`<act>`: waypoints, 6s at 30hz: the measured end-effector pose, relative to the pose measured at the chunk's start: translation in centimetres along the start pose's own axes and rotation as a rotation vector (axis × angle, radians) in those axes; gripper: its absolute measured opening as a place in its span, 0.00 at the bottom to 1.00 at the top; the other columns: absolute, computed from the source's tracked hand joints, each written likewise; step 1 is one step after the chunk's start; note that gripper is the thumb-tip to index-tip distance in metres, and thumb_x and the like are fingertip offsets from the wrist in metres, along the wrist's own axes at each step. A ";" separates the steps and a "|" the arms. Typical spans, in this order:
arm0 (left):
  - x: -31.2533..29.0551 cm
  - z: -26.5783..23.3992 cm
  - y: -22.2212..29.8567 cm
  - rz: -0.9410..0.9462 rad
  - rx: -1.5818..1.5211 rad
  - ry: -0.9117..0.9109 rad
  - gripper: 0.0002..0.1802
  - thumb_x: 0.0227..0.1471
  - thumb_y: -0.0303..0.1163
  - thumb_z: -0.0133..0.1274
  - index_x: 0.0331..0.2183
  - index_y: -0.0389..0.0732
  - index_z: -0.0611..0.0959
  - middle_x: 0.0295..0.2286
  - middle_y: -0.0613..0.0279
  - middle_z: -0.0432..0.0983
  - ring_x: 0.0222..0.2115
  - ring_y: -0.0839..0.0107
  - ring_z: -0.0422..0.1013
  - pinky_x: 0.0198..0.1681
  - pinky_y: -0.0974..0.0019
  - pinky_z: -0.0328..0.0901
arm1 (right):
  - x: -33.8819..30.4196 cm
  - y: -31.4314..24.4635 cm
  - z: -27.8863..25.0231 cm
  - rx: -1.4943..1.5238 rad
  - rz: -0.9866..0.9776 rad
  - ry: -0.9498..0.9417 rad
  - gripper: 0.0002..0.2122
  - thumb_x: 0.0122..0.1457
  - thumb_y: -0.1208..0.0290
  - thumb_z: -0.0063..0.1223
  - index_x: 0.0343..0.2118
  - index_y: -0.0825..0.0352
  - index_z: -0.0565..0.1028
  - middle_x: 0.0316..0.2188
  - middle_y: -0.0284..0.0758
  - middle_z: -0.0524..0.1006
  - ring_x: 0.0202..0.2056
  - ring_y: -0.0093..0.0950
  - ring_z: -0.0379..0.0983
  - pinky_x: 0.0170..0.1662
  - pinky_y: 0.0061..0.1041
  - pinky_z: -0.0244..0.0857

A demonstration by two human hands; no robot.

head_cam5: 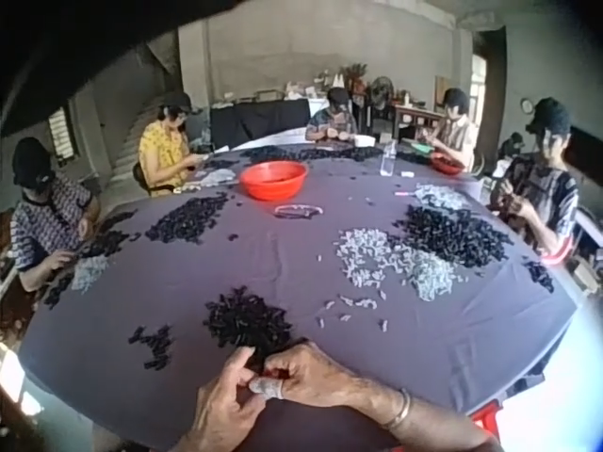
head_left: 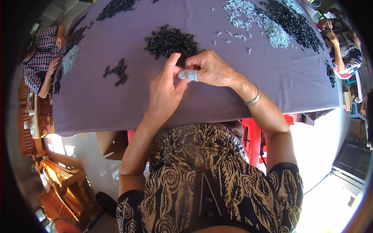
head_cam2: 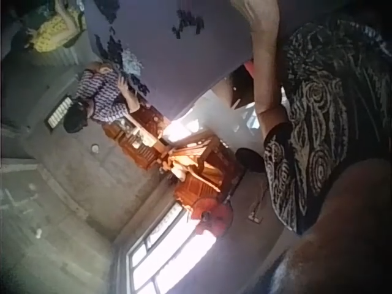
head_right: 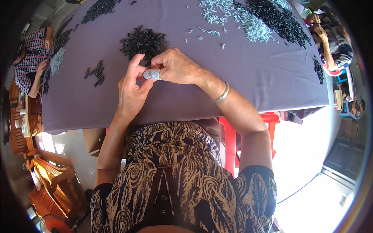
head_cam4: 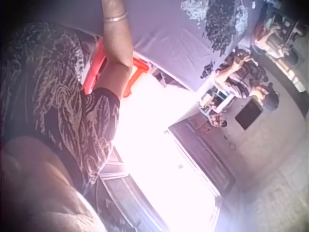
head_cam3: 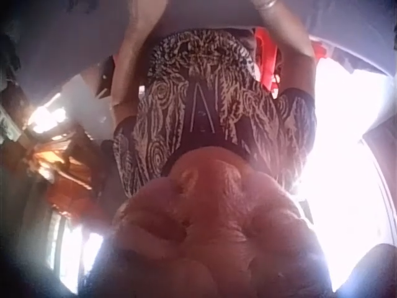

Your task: Assemble small black plastic components by manually inserting tiny silver-colored metal parts.

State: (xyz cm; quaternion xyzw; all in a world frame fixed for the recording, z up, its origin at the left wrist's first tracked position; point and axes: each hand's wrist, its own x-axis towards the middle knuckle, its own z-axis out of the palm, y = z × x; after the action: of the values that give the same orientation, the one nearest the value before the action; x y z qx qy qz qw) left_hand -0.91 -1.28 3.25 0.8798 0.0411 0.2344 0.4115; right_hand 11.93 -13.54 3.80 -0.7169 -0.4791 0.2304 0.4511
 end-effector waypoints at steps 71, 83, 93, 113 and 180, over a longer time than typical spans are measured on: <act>-0.4 0.3 -3.0 -0.332 -0.865 0.165 0.11 0.49 0.21 0.54 0.38 0.33 0.78 0.31 0.60 0.75 0.28 0.75 0.72 0.26 0.74 0.68 | 0.2 1.4 -2.7 0.612 0.164 0.111 0.06 0.56 0.74 0.51 0.35 0.67 0.75 0.20 0.28 0.73 0.14 0.10 0.58 0.14 0.10 0.49; -0.1 -0.8 -3.6 -0.366 -0.864 0.152 0.11 0.50 0.23 0.54 0.38 0.33 0.78 0.30 0.60 0.75 0.28 0.74 0.72 0.26 0.72 0.67 | -0.2 3.1 -4.1 0.037 0.070 -0.080 0.04 0.50 0.76 0.56 0.29 0.68 0.77 0.23 0.28 0.75 0.26 0.16 0.69 0.31 0.17 0.64; -0.4 -0.5 -3.3 -0.433 -0.855 0.110 0.12 0.49 0.25 0.55 0.39 0.33 0.78 0.29 0.60 0.76 0.27 0.75 0.71 0.27 0.71 0.68 | -0.1 3.0 -3.5 -0.068 -0.006 -0.123 0.08 0.45 0.73 0.60 0.29 0.68 0.76 0.23 0.31 0.73 0.27 0.24 0.71 0.31 0.22 0.65; -1.2 1.1 -1.8 -0.414 -0.865 -0.069 0.10 0.50 0.24 0.54 0.37 0.33 0.79 0.27 0.61 0.74 0.25 0.77 0.69 0.27 0.74 0.66 | -0.3 0.6 -2.7 0.380 0.135 -0.140 0.06 0.52 0.70 0.57 0.30 0.66 0.75 0.20 0.27 0.73 0.20 0.12 0.66 0.15 0.10 0.58; -1.5 1.4 -0.5 -0.302 -1.059 0.075 0.09 0.50 0.24 0.51 0.37 0.36 0.78 0.38 0.65 0.66 0.41 0.77 0.64 0.46 0.70 0.60 | -0.5 0.8 3.0 1.292 0.331 -0.500 0.17 0.57 0.47 0.41 0.26 0.57 0.67 0.15 0.20 0.53 0.15 0.12 0.44 0.15 0.11 0.38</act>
State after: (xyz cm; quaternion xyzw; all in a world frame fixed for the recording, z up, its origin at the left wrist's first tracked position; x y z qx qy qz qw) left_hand -1.55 -2.28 1.53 0.5282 0.0579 0.1926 0.8250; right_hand 9.79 -12.79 1.57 -0.2953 -0.2207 0.6911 0.6216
